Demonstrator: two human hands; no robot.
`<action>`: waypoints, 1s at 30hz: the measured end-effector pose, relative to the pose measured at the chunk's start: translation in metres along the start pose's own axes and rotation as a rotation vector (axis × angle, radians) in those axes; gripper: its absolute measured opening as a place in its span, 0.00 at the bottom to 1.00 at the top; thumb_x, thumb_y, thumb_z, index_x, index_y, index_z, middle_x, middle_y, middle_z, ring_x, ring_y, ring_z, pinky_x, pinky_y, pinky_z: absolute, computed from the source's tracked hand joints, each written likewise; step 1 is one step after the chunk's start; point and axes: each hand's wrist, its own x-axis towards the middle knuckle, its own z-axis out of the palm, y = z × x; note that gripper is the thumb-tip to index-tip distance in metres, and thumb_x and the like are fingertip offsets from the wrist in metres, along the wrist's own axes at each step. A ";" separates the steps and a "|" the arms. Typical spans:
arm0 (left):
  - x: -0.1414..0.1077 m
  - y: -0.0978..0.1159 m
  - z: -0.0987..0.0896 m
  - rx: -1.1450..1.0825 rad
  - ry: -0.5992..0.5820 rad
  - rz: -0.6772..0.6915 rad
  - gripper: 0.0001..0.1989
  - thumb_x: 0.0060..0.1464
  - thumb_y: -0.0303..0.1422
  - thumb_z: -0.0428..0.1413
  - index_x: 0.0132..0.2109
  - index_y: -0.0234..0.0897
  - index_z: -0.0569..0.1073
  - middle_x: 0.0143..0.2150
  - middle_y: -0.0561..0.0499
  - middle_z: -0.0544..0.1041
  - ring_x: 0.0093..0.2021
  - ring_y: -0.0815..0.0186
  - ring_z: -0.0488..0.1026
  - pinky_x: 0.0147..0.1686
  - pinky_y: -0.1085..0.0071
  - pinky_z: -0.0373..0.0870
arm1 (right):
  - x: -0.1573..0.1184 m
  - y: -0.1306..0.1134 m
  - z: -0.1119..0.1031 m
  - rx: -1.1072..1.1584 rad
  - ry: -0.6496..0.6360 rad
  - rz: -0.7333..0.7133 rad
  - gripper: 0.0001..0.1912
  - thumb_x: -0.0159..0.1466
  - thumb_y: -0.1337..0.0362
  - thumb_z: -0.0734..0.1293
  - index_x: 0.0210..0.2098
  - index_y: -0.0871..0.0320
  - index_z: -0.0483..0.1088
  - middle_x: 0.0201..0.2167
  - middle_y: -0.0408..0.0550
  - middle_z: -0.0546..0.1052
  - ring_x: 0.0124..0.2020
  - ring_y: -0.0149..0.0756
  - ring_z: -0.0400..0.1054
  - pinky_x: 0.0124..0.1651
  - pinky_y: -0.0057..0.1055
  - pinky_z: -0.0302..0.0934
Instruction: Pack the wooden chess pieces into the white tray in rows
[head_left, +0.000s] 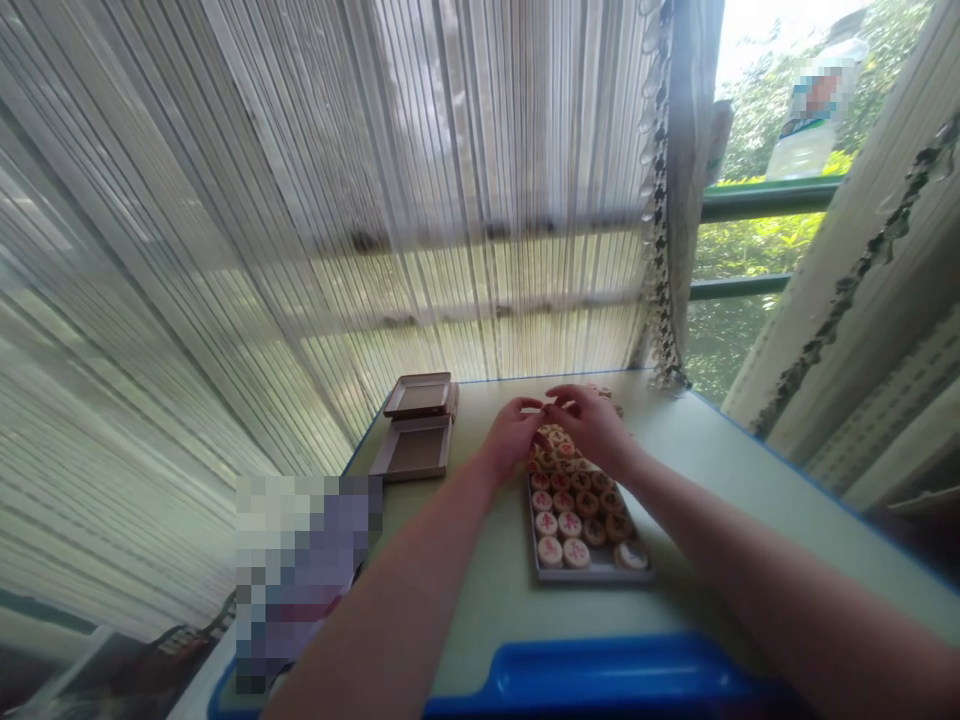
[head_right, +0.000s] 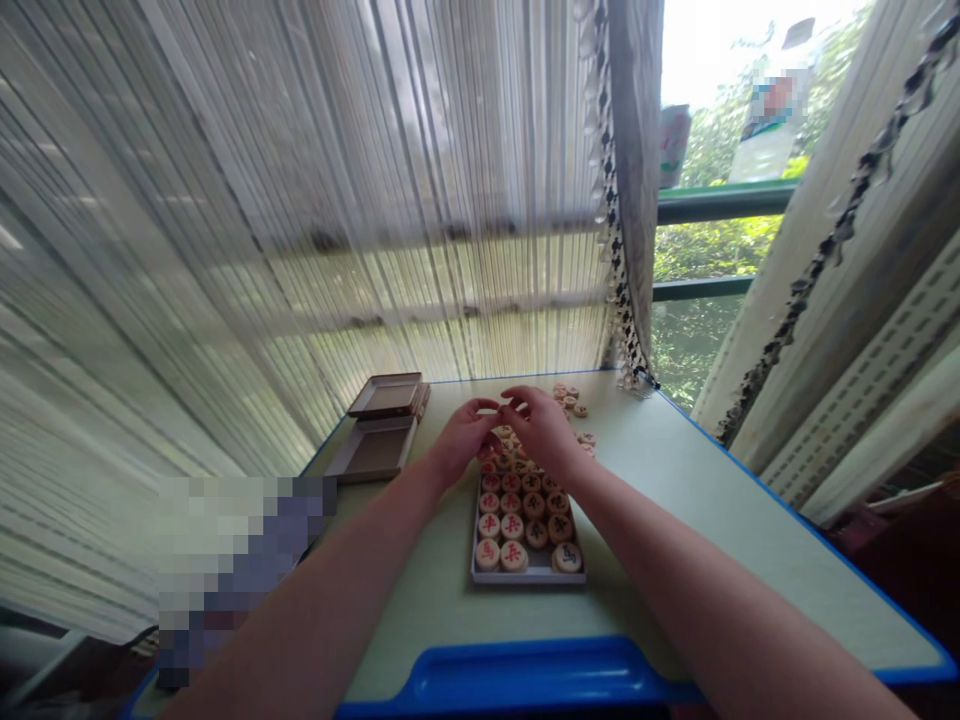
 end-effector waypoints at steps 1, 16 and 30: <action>0.000 0.000 0.001 -0.003 0.007 -0.003 0.13 0.50 0.29 0.55 0.43 0.32 0.63 0.30 0.49 0.76 0.14 0.75 0.67 0.10 0.81 0.50 | 0.000 0.002 0.000 0.008 0.004 0.026 0.13 0.57 0.62 0.63 0.41 0.58 0.68 0.35 0.50 0.74 0.29 0.32 0.69 0.32 0.31 0.64; -0.001 0.002 0.000 -0.021 -0.032 -0.071 0.13 0.51 0.33 0.54 0.44 0.34 0.62 0.38 0.43 0.76 0.23 0.66 0.75 0.11 0.81 0.56 | 0.002 0.009 -0.003 -0.033 -0.007 -0.123 0.10 0.56 0.66 0.63 0.37 0.57 0.72 0.34 0.48 0.75 0.35 0.36 0.67 0.40 0.35 0.62; 0.000 0.005 -0.010 0.014 0.018 -0.065 0.13 0.50 0.38 0.55 0.36 0.30 0.72 0.35 0.43 0.77 0.21 0.71 0.72 0.12 0.81 0.57 | -0.001 0.013 -0.001 -0.231 -0.029 -0.277 0.15 0.57 0.64 0.63 0.43 0.52 0.72 0.39 0.50 0.71 0.42 0.39 0.65 0.46 0.37 0.61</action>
